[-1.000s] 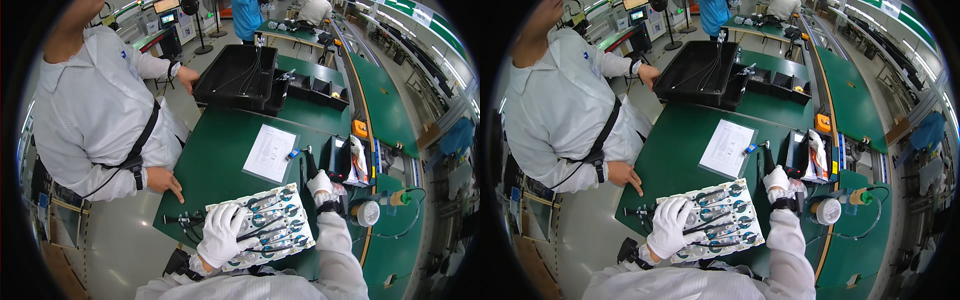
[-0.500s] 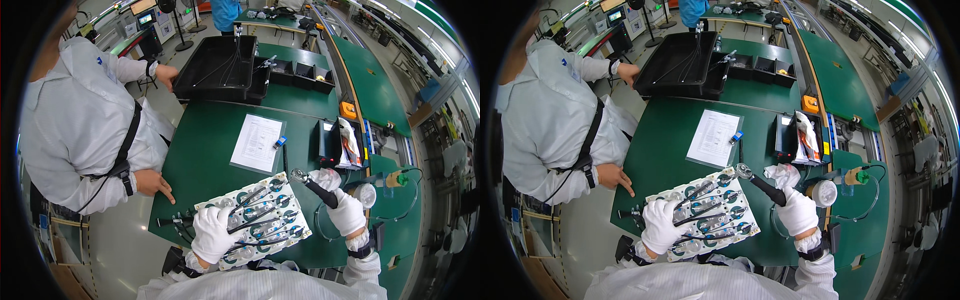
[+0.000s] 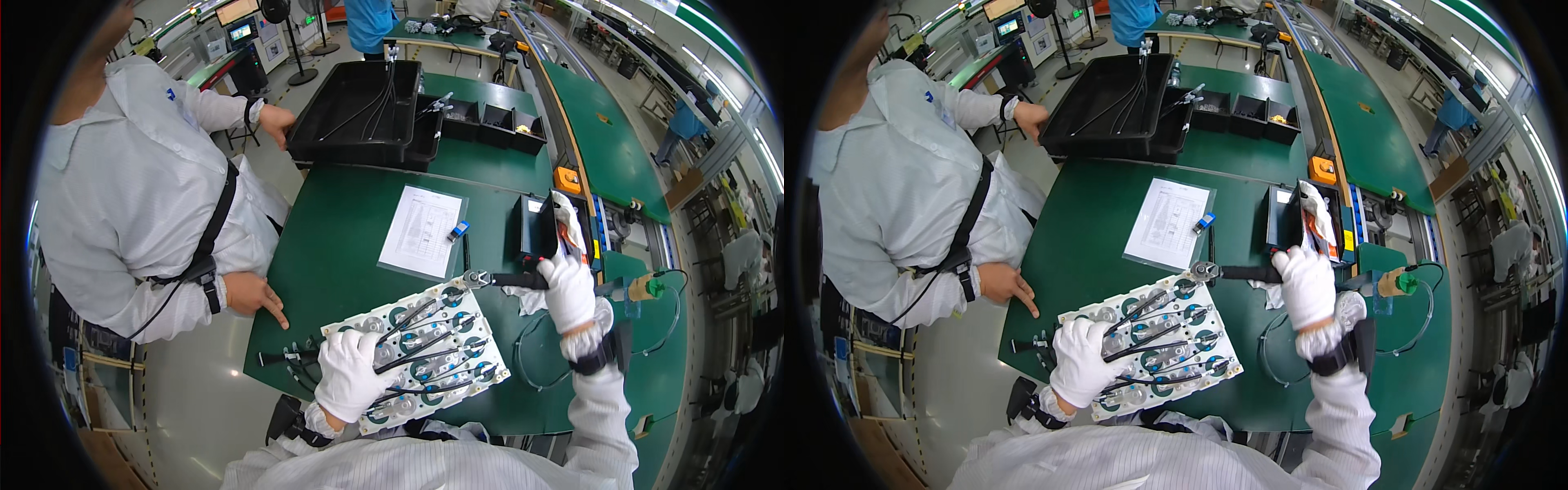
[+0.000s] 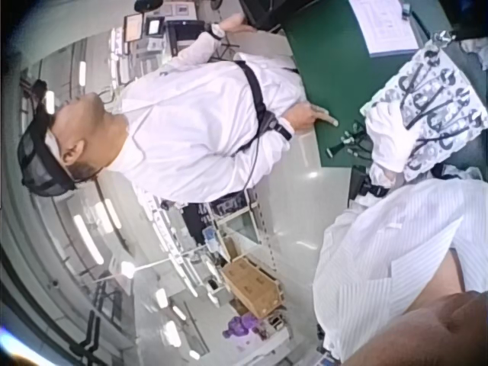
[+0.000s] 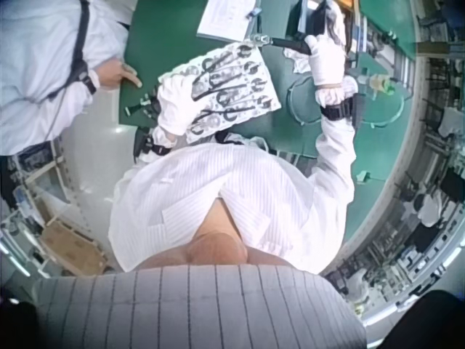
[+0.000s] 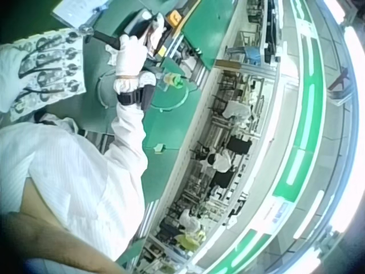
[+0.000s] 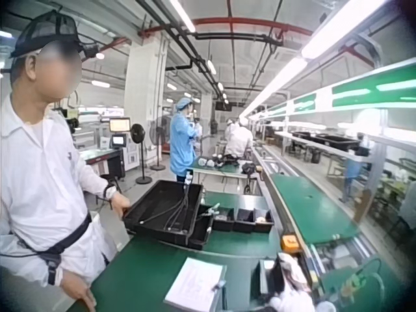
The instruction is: Connecting wiring harnesses and applying adhesive to an electronic battery or component assembly.
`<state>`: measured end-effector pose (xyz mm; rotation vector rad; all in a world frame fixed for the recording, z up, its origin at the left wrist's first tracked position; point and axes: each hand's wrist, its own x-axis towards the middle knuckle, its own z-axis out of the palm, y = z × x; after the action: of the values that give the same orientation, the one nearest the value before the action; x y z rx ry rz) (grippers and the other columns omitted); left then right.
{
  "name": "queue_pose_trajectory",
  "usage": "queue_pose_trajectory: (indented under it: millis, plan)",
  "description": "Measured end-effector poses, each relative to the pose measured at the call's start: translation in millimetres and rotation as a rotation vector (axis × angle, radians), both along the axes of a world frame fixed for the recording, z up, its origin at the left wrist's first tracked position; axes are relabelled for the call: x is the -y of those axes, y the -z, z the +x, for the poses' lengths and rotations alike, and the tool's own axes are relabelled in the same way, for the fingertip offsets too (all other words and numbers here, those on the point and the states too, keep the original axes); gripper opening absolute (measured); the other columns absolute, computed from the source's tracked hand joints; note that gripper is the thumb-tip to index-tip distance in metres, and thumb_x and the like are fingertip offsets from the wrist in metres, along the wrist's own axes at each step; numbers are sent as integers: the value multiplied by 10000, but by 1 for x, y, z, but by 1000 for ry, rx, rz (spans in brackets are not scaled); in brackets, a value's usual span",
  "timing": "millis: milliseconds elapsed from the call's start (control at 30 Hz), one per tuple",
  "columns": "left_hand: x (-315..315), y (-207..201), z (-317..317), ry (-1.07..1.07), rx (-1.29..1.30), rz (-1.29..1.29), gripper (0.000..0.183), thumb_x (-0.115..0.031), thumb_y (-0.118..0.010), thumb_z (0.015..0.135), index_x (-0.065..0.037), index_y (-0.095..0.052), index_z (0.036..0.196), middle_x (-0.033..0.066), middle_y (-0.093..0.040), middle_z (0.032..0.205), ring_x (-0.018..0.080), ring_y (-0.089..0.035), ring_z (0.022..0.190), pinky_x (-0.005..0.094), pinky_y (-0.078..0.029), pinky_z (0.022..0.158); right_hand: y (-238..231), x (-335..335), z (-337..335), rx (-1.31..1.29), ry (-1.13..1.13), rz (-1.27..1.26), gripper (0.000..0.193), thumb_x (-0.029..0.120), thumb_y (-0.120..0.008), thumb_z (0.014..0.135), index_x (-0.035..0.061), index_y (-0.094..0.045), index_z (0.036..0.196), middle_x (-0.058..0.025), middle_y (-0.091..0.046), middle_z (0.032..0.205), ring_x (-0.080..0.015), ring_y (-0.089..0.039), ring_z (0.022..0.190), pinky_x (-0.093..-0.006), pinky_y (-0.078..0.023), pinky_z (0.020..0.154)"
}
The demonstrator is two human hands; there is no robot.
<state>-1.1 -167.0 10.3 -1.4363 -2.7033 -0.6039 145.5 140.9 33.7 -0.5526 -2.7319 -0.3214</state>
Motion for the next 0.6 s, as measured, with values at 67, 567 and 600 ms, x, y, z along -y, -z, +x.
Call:
queue_pose_trajectory:
  millis: [67,567,600]
  plan:
    - [-3,-1,-1,13,1,1,585,-401,-777,580,-62,-572,1010,104,-495,911,287,-454,906,424,-347,793,0,-14,-5,-42,-60,66,100,112,-598,736,145,-566,825,-71,-537,704,-276,-582,693,-406,-454,599]
    - [0,-2,2,17,9,1,573,-421,-771,573,-57,-584,975,99,-500,883,288,-472,887,424,-370,779,13,13,19,-72,35,-364,100,220,-642,752,151,-603,814,-83,-614,700,-287,-620,644,-388,-488,565]
    - [-1,-2,1,15,2,6,569,-419,-770,576,-59,-585,977,98,-500,883,289,-471,886,424,-370,778,24,5,17,-50,77,-420,136,260,-677,731,151,-612,782,-82,-629,726,-303,-623,672,-393,-496,585]
